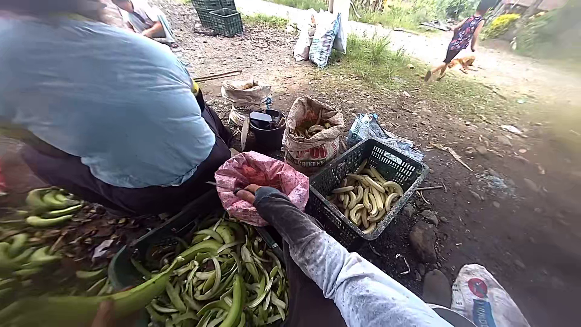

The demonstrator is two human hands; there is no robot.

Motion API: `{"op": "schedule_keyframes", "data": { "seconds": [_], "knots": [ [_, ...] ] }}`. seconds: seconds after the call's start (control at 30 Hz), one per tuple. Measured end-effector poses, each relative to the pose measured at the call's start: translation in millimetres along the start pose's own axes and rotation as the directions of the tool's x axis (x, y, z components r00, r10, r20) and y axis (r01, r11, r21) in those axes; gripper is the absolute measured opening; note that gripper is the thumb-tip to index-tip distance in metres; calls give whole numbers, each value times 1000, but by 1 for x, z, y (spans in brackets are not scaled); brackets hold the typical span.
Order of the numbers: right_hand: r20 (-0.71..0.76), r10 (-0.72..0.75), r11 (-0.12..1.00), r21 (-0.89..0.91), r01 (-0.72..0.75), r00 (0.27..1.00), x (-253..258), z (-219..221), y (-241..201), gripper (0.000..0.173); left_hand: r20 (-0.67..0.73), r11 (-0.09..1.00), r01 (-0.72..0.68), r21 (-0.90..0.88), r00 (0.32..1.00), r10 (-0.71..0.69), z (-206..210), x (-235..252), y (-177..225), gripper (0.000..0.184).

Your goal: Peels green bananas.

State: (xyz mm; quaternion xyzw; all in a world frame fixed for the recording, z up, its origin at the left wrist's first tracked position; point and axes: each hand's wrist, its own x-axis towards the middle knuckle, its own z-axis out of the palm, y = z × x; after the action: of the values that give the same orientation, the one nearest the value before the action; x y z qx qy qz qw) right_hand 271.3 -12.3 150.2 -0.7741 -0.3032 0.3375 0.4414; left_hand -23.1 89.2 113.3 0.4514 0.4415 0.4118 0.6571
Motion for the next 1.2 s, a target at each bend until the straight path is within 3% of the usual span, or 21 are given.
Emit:
{"op": "schedule_keyframes", "data": {
  "seconds": [0.13, 0.23, 0.3, 0.37, 0.5, 0.57, 0.6, 0.67, 0.73, 0.77, 0.8, 0.87, 0.9, 0.97, 1.03, 1.13, 1.2],
  "knots": [
    [213, -128, 973, -163, 164, 969, 8, 60, 13, 44, -172, 979, -108, -174, 982, 78, -16, 38, -49, 45],
    [296, -69, 973, -192, 130, 953, -16, 95, -3, 44, -281, 970, -157, -186, 955, 100, -2, 34, -38, 50],
    [282, -151, 978, -97, 185, 947, -24, 117, 2, 43, -329, 979, -137, -149, 941, 81, 6, 27, -31, 55],
    [330, -118, 980, -113, 163, 937, -31, 128, 2, 45, -370, 985, -128, -120, 926, 75, 9, 22, -29, 60],
    [385, 16, 929, -348, 128, 923, -18, 154, 24, 54, -375, 977, -204, -65, 912, 165, 7, 20, -29, 64],
    [378, 43, 914, -389, 117, 925, -23, 151, 14, 55, -363, 971, -237, -40, 909, 207, 2, 23, -33, 69],
    [359, -9, 933, -333, 137, 933, -33, 144, 6, 52, -361, 967, -250, -38, 906, 220, 0, 25, -37, 73],
    [245, -246, 961, -62, 268, 938, -49, 136, 0, 47, -343, 953, -304, 3, 894, 287, -5, 31, -46, 77],
    [33, -497, 843, 256, 474, 867, -53, 143, 7, 51, -294, 939, -344, 9, 897, 331, -5, 32, -48, 73],
    [-32, -548, 796, 289, 533, 836, -50, 150, 14, 54, -271, 935, -356, -4, 900, 341, -4, 32, -48, 71],
    [-20, -536, 826, 195, 529, 844, -46, 156, 25, 53, -251, 928, -370, -33, 902, 351, -3, 32, -49, 70],
    [275, -310, 914, -178, 365, 910, -37, 165, 56, 56, -212, 908, -391, -148, 910, 357, 3, 25, -52, 64],
    [461, -100, 861, -404, 309, 881, -36, 164, 62, 59, -184, 900, -385, -204, 918, 351, 7, 18, -52, 57],
    [600, 209, 685, -653, 322, 772, -37, 164, 48, 63, -123, 900, -345, -265, 938, 324, 8, 10, -43, 50],
    [599, 207, 737, -616, 279, 774, -32, 164, 37, 59, -114, 933, -268, -238, 962, 247, 6, 9, -40, 55],
    [491, -93, 904, -322, 280, 866, 15, 173, 87, 50, -169, 992, -68, -105, 984, 49, 3, 19, -47, 55],
    [415, -154, 933, -237, 269, 897, 38, 178, 105, 48, -200, 998, 34, -50, 979, -44, -1, 28, -54, 58]
  ]
}}
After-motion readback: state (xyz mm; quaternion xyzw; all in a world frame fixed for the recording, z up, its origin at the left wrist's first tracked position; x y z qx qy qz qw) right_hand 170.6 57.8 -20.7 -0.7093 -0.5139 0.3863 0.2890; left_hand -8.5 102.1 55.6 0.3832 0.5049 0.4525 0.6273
